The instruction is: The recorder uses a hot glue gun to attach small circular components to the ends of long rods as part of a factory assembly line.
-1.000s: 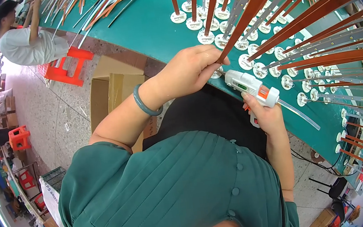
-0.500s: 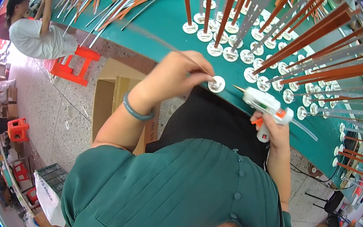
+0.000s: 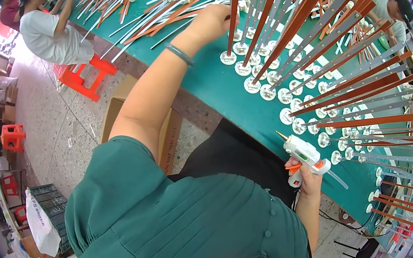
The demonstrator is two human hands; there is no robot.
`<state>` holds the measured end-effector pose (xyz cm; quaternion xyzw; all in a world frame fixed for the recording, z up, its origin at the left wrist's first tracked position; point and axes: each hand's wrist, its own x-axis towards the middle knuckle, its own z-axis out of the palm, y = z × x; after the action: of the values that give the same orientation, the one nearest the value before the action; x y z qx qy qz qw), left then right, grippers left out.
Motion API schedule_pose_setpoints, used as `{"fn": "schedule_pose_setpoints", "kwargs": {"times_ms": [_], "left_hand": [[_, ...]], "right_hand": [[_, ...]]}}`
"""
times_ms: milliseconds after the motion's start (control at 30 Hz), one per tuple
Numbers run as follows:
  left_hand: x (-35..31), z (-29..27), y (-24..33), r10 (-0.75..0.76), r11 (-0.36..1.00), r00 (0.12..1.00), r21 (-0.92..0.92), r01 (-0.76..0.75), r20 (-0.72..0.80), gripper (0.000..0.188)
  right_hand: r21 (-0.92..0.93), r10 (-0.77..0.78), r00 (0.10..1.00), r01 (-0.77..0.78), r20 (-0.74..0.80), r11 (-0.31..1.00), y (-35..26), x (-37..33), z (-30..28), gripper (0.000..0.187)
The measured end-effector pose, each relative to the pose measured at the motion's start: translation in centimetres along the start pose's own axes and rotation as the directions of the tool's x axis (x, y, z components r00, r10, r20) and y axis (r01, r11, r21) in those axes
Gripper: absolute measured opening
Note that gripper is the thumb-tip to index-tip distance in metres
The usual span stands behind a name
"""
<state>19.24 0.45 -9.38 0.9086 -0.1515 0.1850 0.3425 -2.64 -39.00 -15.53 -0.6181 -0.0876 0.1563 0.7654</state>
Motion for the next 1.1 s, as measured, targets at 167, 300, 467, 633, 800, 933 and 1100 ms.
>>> {"fn": "schedule_pose_setpoints", "kwargs": {"times_ms": [167,300,467,633,800,933,1100], "left_hand": [[0.9,0.9,0.1,-0.003,0.996,0.999,0.088,0.0,0.033,0.022],[0.6,1.3,-0.3,0.013,1.0,1.0,0.017,-0.013,0.015,0.02],[-0.1,-0.9,-1.6,-0.076,0.997,0.997,0.006,0.075,0.02,0.027],[-0.1,-2.0,-7.2,-0.046,0.878,0.964,0.449,0.164,-0.262,0.02],[-0.3,-2.9,-9.7,-0.15,0.801,0.971,0.553,0.23,-0.185,0.015],[1.2,-5.4,-10.8,-0.215,0.944,0.897,0.152,0.292,-0.387,0.02],[1.7,-11.6,-8.2,0.036,0.98,0.785,0.176,0.094,-0.618,0.036]], "right_hand": [[0.06,-0.014,0.999,0.016,-0.041,0.998,0.2,0.1,0.0,0.053],[0.018,0.011,1.0,-0.011,-0.011,1.0,0.1,0.0,-0.3,0.052],[0.046,0.01,0.999,-0.007,-0.051,0.999,0.1,0.1,0.0,0.06],[0.049,0.006,1.0,-0.006,-0.008,0.999,0.2,0.1,-0.6,0.05],[0.059,0.007,1.0,-0.006,-0.027,0.998,0.1,0.1,-0.3,0.05],[0.068,-0.002,1.0,0.001,0.004,0.998,0.0,0.1,-0.2,0.05],[0.081,-0.012,1.0,0.012,-0.001,0.997,0.1,-0.1,-0.2,0.05]]}}
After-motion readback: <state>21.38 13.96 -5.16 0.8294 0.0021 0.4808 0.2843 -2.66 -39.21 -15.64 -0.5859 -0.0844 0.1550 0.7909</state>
